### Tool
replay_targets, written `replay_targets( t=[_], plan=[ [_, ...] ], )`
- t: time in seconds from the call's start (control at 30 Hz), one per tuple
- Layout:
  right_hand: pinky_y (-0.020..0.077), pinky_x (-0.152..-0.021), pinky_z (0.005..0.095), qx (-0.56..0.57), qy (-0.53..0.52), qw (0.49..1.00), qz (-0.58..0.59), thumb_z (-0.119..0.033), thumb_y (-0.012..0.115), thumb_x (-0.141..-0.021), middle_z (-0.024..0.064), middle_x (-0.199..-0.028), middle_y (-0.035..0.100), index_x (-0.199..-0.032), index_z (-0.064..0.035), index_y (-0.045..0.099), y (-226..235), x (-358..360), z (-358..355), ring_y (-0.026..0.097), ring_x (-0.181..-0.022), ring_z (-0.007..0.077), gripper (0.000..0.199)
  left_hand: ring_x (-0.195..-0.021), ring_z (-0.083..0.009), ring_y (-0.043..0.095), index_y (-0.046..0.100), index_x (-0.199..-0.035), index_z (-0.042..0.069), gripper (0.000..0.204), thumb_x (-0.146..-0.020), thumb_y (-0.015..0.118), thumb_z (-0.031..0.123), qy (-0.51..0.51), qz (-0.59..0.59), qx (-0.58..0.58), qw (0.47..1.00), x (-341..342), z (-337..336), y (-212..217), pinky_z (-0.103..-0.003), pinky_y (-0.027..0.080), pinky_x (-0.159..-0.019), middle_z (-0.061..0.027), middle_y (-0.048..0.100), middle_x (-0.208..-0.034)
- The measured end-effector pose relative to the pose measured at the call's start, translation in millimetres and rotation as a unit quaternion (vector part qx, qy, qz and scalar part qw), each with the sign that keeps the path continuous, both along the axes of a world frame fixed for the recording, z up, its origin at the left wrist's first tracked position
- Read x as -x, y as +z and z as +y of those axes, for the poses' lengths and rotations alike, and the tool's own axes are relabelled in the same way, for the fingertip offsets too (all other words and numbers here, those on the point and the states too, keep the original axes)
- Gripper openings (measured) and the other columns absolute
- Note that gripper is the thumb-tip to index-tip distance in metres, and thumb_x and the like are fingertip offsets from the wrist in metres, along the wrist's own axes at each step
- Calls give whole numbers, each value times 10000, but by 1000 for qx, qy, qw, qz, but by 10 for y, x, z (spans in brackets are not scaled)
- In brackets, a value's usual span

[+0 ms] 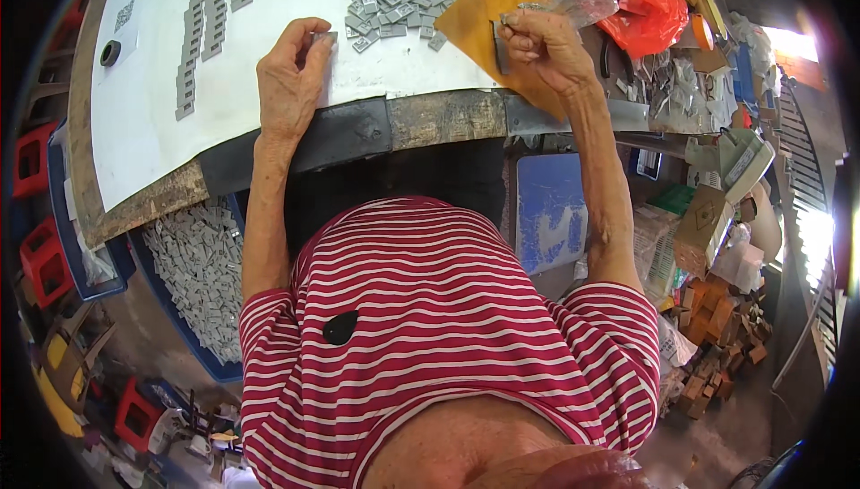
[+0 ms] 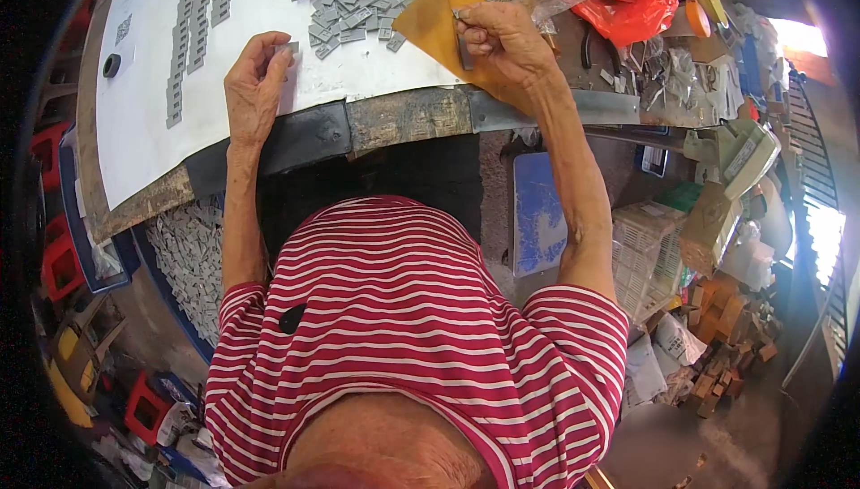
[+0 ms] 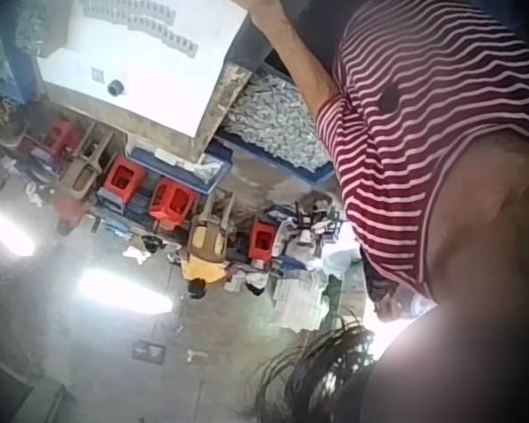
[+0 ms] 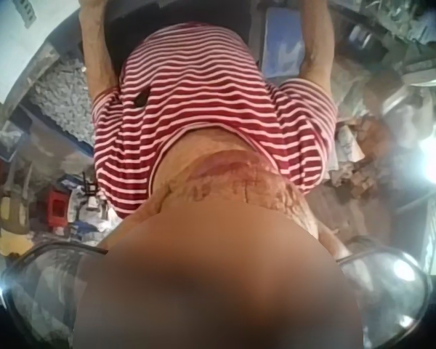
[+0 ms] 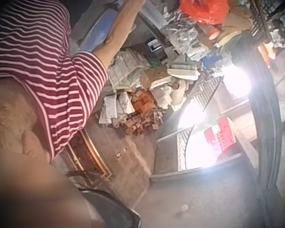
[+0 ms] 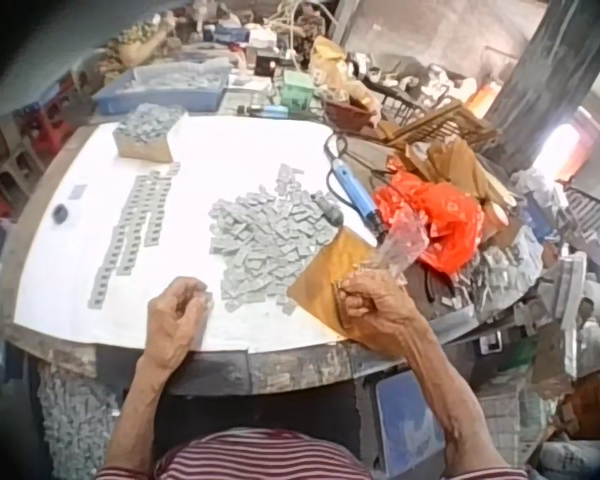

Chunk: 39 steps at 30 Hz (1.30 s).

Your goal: Sorting and organizing small grey hardware components on a workbench.

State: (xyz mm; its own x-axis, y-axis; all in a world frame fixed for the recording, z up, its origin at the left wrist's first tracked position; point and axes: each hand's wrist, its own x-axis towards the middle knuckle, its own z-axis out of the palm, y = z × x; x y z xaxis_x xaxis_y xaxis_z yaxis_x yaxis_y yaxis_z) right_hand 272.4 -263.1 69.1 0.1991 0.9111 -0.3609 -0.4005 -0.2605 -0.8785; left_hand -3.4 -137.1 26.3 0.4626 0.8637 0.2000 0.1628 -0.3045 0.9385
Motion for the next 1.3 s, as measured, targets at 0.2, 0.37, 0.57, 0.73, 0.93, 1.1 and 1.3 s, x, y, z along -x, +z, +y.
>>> replay_targets(
  t=[0.2,0.37,0.57,0.73,0.93,1.1,1.3],
  plan=[
    [280,-440,150,-10,15,1000,10,-94,555,-814,64,-747,519,-822,13,533,118,301,50,366,-536,25,109,-592,-75,459,577,-934,23,154,-802,561,101,-5,-17,7,1000,21,-23,24,-217,403,-548,-10,518,-657],
    [317,-483,164,-27,49,998,41,-94,548,-817,89,-781,536,-854,46,533,79,518,118,410,-587,52,145,-593,-55,451,577,-928,27,157,-792,568,105,-20,-46,21,999,52,-34,-30,-196,390,-539,9,516,-651],
    [396,-504,184,-44,59,997,31,-86,536,-816,91,-760,577,-844,33,551,-4,725,272,488,-579,70,123,-597,-44,479,571,-930,17,161,-790,565,96,-50,-73,74,993,49,-20,93,-188,402,-552,6,544,-646],
    [404,-474,194,-24,51,995,-85,-102,554,-794,43,-694,581,-806,16,570,35,1017,369,492,-540,62,119,-606,-44,495,554,-939,4,158,-797,558,71,-89,-81,124,985,1,-28,213,-174,407,-555,-3,564,-681],
    [355,-438,196,-30,68,974,-214,-121,528,-817,-7,-594,497,-764,-20,538,-88,1225,412,449,-496,53,114,-586,-56,458,541,-942,10,174,-776,559,57,-94,-73,131,984,-75,-144,315,-202,380,-535,-1,489,-643],
    [380,-432,213,-45,74,969,-233,-97,522,-779,3,-588,505,-724,5,526,-84,1270,376,466,-495,61,116,-569,-24,425,541,-943,15,177,-771,579,35,-83,-37,79,993,-51,-211,270,-172,342,-501,42,477,-642],
    [321,-431,182,-33,100,975,-198,-107,521,-824,-15,-604,476,-772,-19,513,-57,1253,367,421,-496,42,103,-599,-42,450,550,-914,-6,156,-767,577,36,-85,-79,122,986,-86,-235,265,-191,373,-536,9,524,-672]
  ],
)
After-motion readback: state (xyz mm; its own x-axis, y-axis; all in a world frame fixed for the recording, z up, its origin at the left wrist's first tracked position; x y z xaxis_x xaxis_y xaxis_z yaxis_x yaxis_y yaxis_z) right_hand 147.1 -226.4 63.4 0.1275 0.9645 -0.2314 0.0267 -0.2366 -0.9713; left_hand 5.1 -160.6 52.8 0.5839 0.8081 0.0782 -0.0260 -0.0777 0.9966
